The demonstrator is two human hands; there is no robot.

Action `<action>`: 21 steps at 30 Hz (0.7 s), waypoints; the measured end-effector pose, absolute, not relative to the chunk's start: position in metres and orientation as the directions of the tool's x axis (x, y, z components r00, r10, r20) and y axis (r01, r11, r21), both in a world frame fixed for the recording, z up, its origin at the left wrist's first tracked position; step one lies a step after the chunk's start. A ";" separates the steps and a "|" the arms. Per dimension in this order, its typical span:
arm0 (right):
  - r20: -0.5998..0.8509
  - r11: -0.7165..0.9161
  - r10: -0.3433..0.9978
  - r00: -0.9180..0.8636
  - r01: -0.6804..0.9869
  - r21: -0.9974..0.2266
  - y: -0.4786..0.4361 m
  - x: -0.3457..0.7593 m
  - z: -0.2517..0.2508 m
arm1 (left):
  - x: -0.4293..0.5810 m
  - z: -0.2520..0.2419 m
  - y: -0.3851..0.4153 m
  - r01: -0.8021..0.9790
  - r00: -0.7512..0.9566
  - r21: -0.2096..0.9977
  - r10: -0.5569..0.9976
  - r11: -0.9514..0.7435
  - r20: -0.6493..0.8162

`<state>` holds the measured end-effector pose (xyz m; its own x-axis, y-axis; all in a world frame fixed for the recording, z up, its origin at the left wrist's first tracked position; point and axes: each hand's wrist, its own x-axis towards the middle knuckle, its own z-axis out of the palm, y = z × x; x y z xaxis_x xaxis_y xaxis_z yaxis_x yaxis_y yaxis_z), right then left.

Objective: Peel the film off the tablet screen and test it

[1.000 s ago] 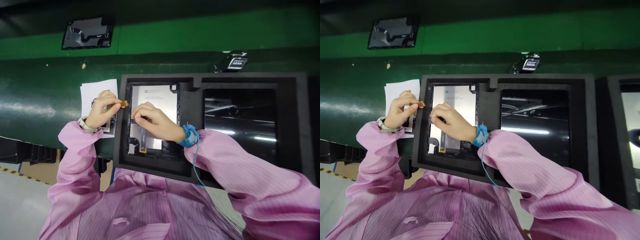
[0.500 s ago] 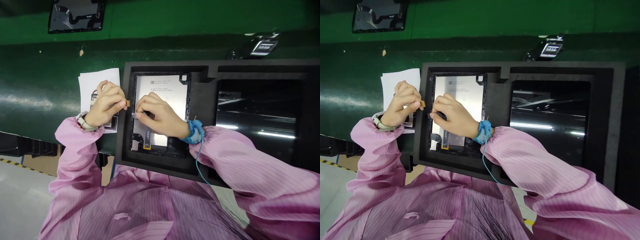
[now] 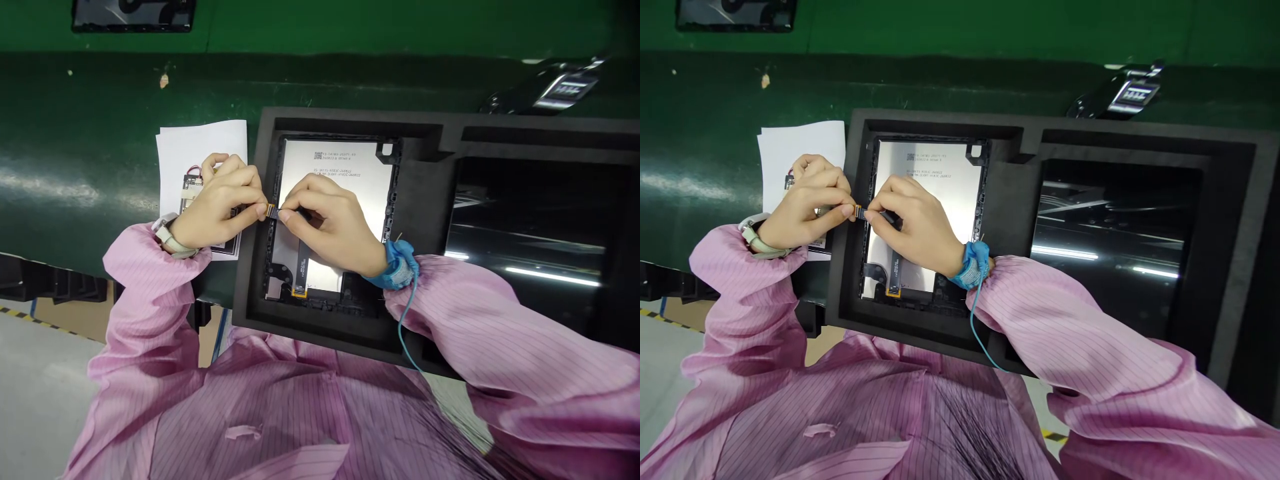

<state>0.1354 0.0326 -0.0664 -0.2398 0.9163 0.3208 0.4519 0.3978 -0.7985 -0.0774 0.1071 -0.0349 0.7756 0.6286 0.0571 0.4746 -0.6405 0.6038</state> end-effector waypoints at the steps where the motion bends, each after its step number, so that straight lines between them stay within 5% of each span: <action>1: 0.321 0.399 0.916 -0.241 0.451 -0.799 0.033 0.136 -0.066 | -0.077 -0.035 0.107 0.473 0.778 0.604 0.626 -0.641 0.054; 21: 0.297 0.372 0.927 -0.230 0.461 -0.805 0.032 0.136 -0.065 | -0.076 -0.039 0.108 0.432 0.798 0.583 0.593 -0.688 0.108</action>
<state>0.1356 0.0325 -0.0655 -0.2296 0.9269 0.2968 0.4612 0.3722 -0.8055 -0.0761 0.1077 -0.0392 0.7979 0.5931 0.1075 0.4324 -0.6875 0.5834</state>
